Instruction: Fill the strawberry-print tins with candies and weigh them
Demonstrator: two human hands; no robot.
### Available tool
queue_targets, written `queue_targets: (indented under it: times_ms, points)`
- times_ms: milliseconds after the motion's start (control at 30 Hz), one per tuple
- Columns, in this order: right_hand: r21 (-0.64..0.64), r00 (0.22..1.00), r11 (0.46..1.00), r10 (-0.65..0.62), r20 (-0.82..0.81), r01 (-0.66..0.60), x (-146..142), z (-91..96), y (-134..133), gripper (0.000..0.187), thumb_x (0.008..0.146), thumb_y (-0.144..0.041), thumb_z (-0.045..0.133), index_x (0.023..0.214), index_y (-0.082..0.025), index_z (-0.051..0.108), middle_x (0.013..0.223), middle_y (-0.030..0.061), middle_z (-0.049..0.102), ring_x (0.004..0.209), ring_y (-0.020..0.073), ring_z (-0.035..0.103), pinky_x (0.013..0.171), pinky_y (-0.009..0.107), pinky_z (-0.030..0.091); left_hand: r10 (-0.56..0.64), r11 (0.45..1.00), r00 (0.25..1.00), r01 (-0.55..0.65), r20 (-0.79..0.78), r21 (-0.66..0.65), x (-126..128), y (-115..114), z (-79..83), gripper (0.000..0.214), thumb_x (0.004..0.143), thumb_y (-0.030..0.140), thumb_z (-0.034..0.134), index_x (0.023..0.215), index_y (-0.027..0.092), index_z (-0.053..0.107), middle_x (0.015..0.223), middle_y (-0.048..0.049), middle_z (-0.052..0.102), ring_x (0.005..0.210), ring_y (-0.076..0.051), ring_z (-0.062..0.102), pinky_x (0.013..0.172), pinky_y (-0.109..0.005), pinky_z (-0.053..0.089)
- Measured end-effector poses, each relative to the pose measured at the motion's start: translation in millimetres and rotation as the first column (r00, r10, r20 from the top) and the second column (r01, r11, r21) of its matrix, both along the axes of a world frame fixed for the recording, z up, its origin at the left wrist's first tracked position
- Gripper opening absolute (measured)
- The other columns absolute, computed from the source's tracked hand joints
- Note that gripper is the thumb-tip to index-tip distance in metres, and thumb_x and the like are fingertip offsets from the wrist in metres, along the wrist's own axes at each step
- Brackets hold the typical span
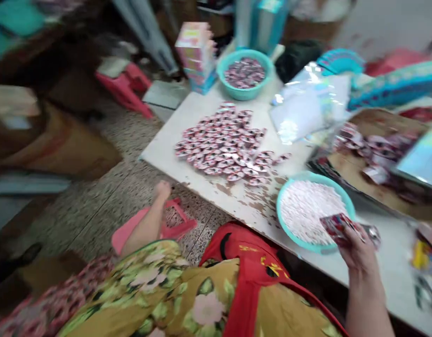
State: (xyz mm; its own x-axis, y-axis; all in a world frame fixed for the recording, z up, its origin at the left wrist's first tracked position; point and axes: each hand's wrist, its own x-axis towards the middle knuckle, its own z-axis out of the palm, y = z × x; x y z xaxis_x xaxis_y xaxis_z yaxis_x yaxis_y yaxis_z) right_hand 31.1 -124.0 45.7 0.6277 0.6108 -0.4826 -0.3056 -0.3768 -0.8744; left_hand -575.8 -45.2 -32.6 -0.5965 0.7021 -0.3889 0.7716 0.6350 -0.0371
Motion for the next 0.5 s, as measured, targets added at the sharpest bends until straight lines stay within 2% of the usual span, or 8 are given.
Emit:
queue_targets:
  times_ms: [100,167,200,267,333,367,400,500]
  points:
    - [0.096,0.988,0.983,-0.153,-0.011,0.153,20.5,3.8,-37.2,0.055,0.043,-0.027,0.09,0.094,-0.019,0.072,0.094,0.0066,0.072,0.068,0.0155,0.068,0.06,0.031,0.061,-0.124,0.967,0.992,0.123,-0.006,0.222,68.6,12.4,-11.2,0.034,0.1,0.025,0.035,0.114,0.009,0.061,0.118,-0.0225,0.069,0.108,-0.028,0.066,0.087,-0.039,0.051]
    - [0.14,0.976,0.966,-0.217,-0.01,0.216,35.1,1.7,-61.0,0.057,0.045,-0.026,0.09,0.098,-0.018,0.071,0.097,0.006,0.073,0.073,0.0169,0.07,0.066,0.034,0.062,-0.331,0.869,0.933,0.245,0.138,0.429,146.4,6.9,-14.5,0.03,0.097,0.028,0.041,0.114,0.013,0.061,0.117,-0.018,0.07,0.111,-0.026,0.064,0.097,-0.038,0.05]
    - [0.155,0.971,0.959,-0.239,-0.008,0.237,42.6,-0.4,-71.2,0.057,0.046,-0.026,0.09,0.099,-0.018,0.071,0.099,0.0062,0.073,0.076,0.0179,0.071,0.069,0.036,0.063,-0.47,0.807,0.854,0.313,0.223,0.501,192.9,0.4,-13.4,0.028,0.097,0.029,0.043,0.114,0.016,0.062,0.117,-0.0158,0.07,0.111,-0.025,0.064,0.1,-0.038,0.05]
    - [0.164,0.969,0.955,-0.248,-0.01,0.246,58.0,-6.1,-86.9,0.057,0.047,-0.024,0.09,0.1,-0.017,0.071,0.099,0.0067,0.074,0.077,0.0191,0.072,0.07,0.039,0.063,-0.72,0.665,0.605,0.465,0.339,0.584,292.0,-13.3,-7.8,0.029,0.097,0.031,0.047,0.118,0.021,0.063,0.123,-0.0119,0.07,0.121,-0.023,0.061,0.11,-0.039,0.045]
    - [0.167,0.973,0.959,-0.229,-0.022,0.229,73.0,-13.3,-95.9,0.058,0.047,-0.024,0.091,0.101,-0.017,0.071,0.099,0.0064,0.074,0.077,0.019,0.072,0.07,0.039,0.064,-0.836,0.547,0.404,0.559,0.371,0.623,385.1,-19.2,-3.5,0.036,0.099,0.035,0.047,0.129,0.022,0.061,0.139,-0.01,0.063,0.137,-0.021,0.051,0.121,-0.038,0.036]
    - [0.169,0.978,0.963,-0.207,-0.032,0.209,80.1,-17.3,-98.7,0.058,0.047,-0.024,0.09,0.101,-0.017,0.071,0.098,0.006,0.074,0.077,0.0187,0.072,0.07,0.039,0.065,-0.859,0.511,0.349,0.6,0.374,0.616,424.5,-17.7,-3.7,0.042,0.098,0.039,0.05,0.135,0.022,0.059,0.147,-0.0098,0.057,0.144,-0.022,0.043,0.124,-0.039,0.032]
    - [0.167,0.983,0.969,-0.178,-0.044,0.183,87.0,-21.6,-100.7,0.057,0.047,-0.025,0.091,0.1,-0.017,0.072,0.098,0.0054,0.074,0.077,0.0182,0.072,0.071,0.038,0.065,-0.855,0.518,0.356,0.621,0.377,0.589,457.1,-13.7,-5.6,0.049,0.097,0.043,0.053,0.141,0.02,0.056,0.153,-0.0107,0.051,0.149,-0.024,0.037,0.126,-0.04,0.028]
    - [0.114,0.996,0.992,-0.051,-0.067,0.058,109.0,-36.1,-105.2,0.056,0.044,-0.028,0.091,0.097,-0.021,0.074,0.1,0.0042,0.073,0.08,0.0182,0.073,0.07,0.032,0.066,-0.737,0.674,0.565,0.573,0.371,0.467,514.2,3.0,-19.5,0.064,0.096,0.054,0.051,0.148,0.016,0.049,0.157,-0.0142,0.046,0.152,-0.028,0.032,0.127,-0.044,0.025]
